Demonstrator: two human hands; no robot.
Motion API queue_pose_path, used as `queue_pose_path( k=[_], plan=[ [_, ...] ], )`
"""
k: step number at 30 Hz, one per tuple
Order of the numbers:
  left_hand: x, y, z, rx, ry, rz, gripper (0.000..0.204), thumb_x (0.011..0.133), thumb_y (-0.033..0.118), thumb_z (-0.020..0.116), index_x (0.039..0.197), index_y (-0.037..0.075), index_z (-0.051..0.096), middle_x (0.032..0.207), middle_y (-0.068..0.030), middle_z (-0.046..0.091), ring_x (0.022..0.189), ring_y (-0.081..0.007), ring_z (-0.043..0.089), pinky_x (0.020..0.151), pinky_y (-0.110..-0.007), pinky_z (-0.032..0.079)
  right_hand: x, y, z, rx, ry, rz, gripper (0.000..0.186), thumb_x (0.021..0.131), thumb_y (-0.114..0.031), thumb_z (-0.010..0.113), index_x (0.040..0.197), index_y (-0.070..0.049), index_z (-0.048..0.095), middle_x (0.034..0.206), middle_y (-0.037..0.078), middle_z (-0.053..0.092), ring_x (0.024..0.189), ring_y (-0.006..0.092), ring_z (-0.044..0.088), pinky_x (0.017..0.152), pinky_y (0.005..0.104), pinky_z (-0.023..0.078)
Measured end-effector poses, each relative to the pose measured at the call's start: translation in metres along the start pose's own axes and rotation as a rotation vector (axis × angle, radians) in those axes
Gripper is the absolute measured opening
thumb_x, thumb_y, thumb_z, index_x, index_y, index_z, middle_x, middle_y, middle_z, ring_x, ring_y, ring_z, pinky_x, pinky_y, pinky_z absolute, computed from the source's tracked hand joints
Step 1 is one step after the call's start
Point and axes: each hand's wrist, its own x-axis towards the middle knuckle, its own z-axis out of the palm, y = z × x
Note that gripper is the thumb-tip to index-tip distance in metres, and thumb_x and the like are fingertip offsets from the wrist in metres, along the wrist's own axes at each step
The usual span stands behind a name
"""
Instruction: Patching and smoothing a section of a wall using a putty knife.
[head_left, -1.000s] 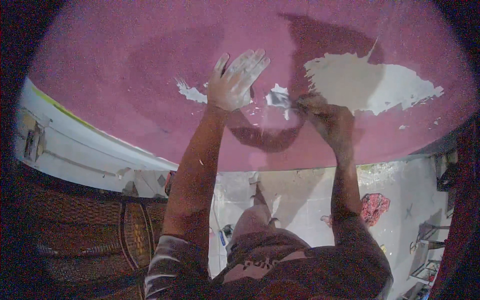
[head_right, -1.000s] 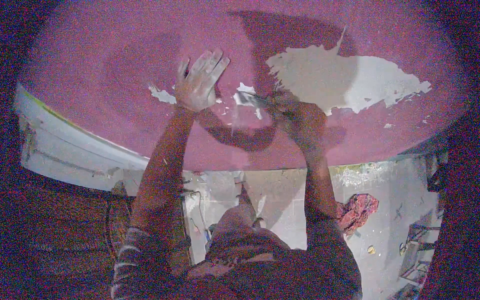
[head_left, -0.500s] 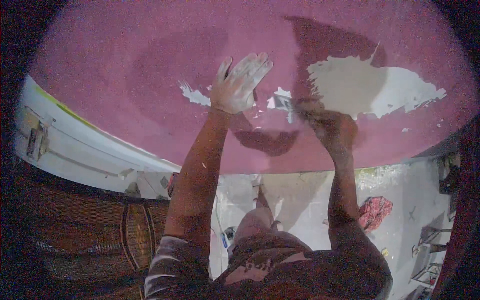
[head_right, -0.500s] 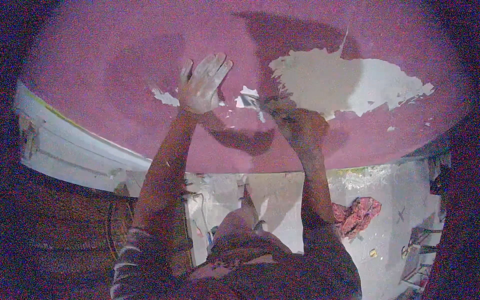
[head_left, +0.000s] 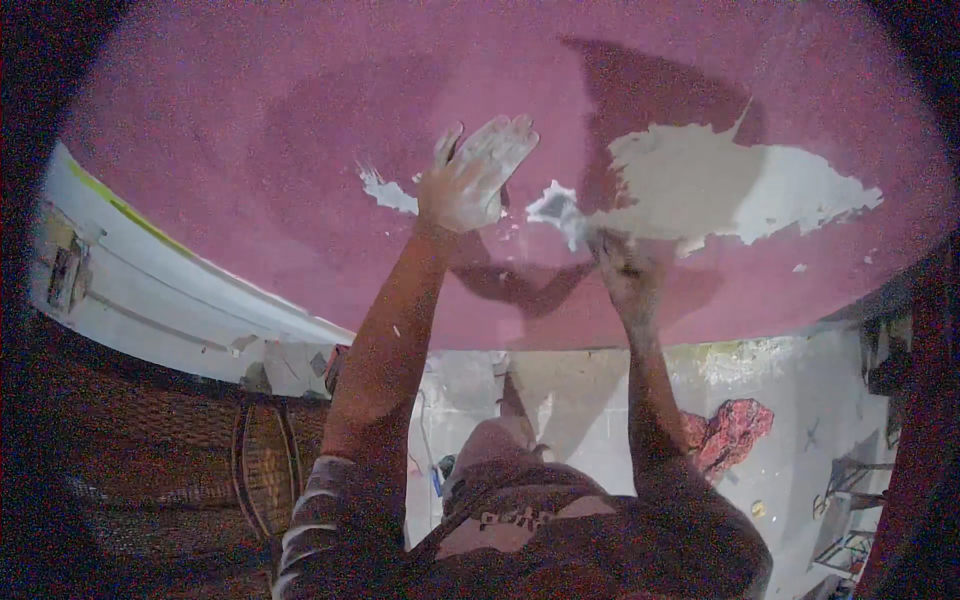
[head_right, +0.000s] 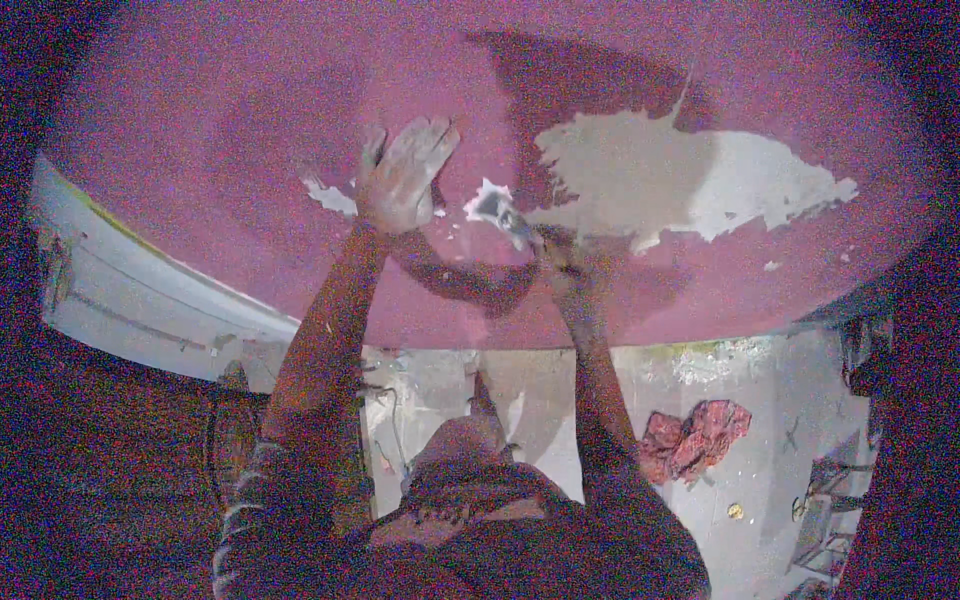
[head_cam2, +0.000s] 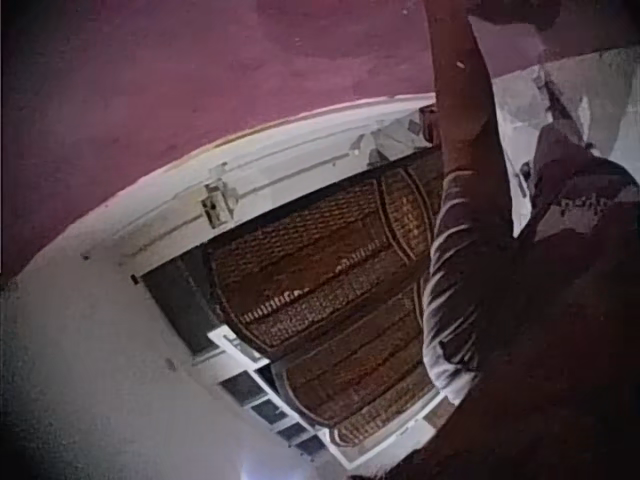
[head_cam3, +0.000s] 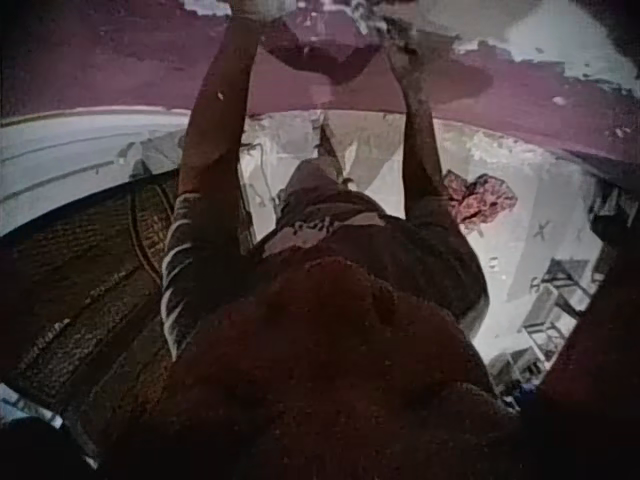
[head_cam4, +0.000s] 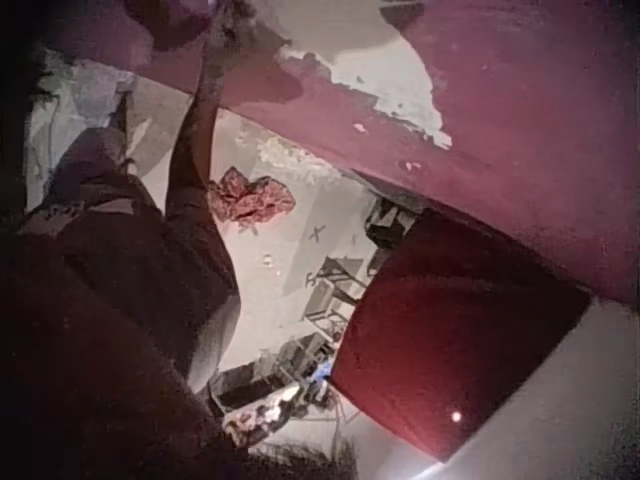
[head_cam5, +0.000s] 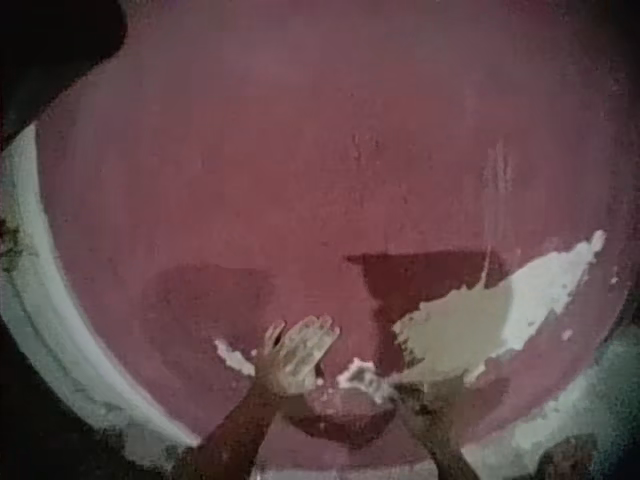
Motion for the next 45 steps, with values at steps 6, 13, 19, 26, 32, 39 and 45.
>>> queue_pose_path(
  k=[6,13,19,26,32,39,45],
  plan=[
    [-0.005,0.003,-0.002,-0.138,-0.002,-0.039,0.053,0.072,0.014,0.052,0.125,0.018,0.058,0.132,-0.0012,0.054,0.12,-0.0202,0.051,0.107,-0.048,0.024,0.003,0.052,-0.03,0.092,-0.025,0.101,0.05,0.086,-0.024,0.058,0.126,0.005,0.046,0.128,0.02,0.049,0.119,0.0293,0.047,0.104,0.042,0.037],
    [-0.016,0.0,0.0,-0.115,-0.011,-0.035,0.048,0.075,0.012,0.05,0.121,0.016,0.061,0.129,-0.0044,0.057,0.119,-0.0228,0.052,0.106,-0.05,0.021,-0.003,-0.022,0.022,-0.873,-0.189,0.12,0.034,0.084,-0.025,0.063,0.104,0.003,0.063,0.107,0.017,0.063,0.099,0.0259,0.061,0.091,0.037,0.048],
    [-0.015,-0.001,0.002,-0.129,0.011,-0.019,0.046,0.075,0.011,0.051,0.119,0.017,0.063,0.129,-0.004,0.056,0.118,-0.0226,0.052,0.107,-0.052,0.019,-0.005,-0.018,0.028,-0.654,0.14,-0.354,0.017,0.065,0.003,0.078,0.076,-0.005,0.069,0.075,0.008,0.069,0.062,0.0167,0.065,0.052,0.0251,0.049],
    [-0.046,0.0,-0.013,-0.226,-0.104,-0.147,0.046,0.077,0.014,0.053,0.123,0.013,0.058,0.132,-0.0116,0.05,0.117,-0.0307,0.047,0.099,-0.059,0.023,-0.013,-0.022,0.014,-0.698,0.467,-0.464,0.027,0.067,-0.003,0.08,0.058,-0.006,0.055,0.06,0.005,0.062,0.052,0.0122,0.058,0.047,0.0234,0.043],
    [-0.107,0.013,0.01,-0.238,-0.151,-0.368,0.051,0.086,0.023,0.05,0.133,0.004,0.045,0.138,-0.0319,0.033,0.13,-0.0532,0.025,0.101,-0.071,0.009,-0.037,-0.029,0.028,-0.762,0.466,-0.302,0.027,0.066,0.0,0.08,0.058,-0.005,0.054,0.058,0.005,0.059,0.05,0.0094,0.053,0.049,0.0228,0.041],
    [-0.113,0.013,-0.002,-0.296,-0.276,-0.412,0.053,0.085,0.019,0.053,0.132,-0.003,0.043,0.137,-0.0349,0.032,0.129,-0.0522,0.027,0.104,-0.067,0.012,-0.019,-0.041,0.045,-0.687,0.421,-0.512,0.031,0.066,0.002,0.08,0.057,-0.004,0.051,0.056,-0.001,0.051,0.054,0.0055,0.044,0.049,0.0222,0.036],
    [-0.108,0.026,-0.012,-0.261,-0.193,-0.437,0.053,0.077,0.012,0.053,0.127,-0.005,0.048,0.127,-0.0304,0.045,0.121,-0.0459,0.041,0.1,-0.064,0.023,-0.018,-0.052,0.024,-0.725,0.369,-0.242,0.023,0.07,-0.005,0.079,0.063,-0.007,0.057,0.063,0.003,0.062,0.054,0.0055,0.052,0.049,0.0238,0.042]
  ],
)
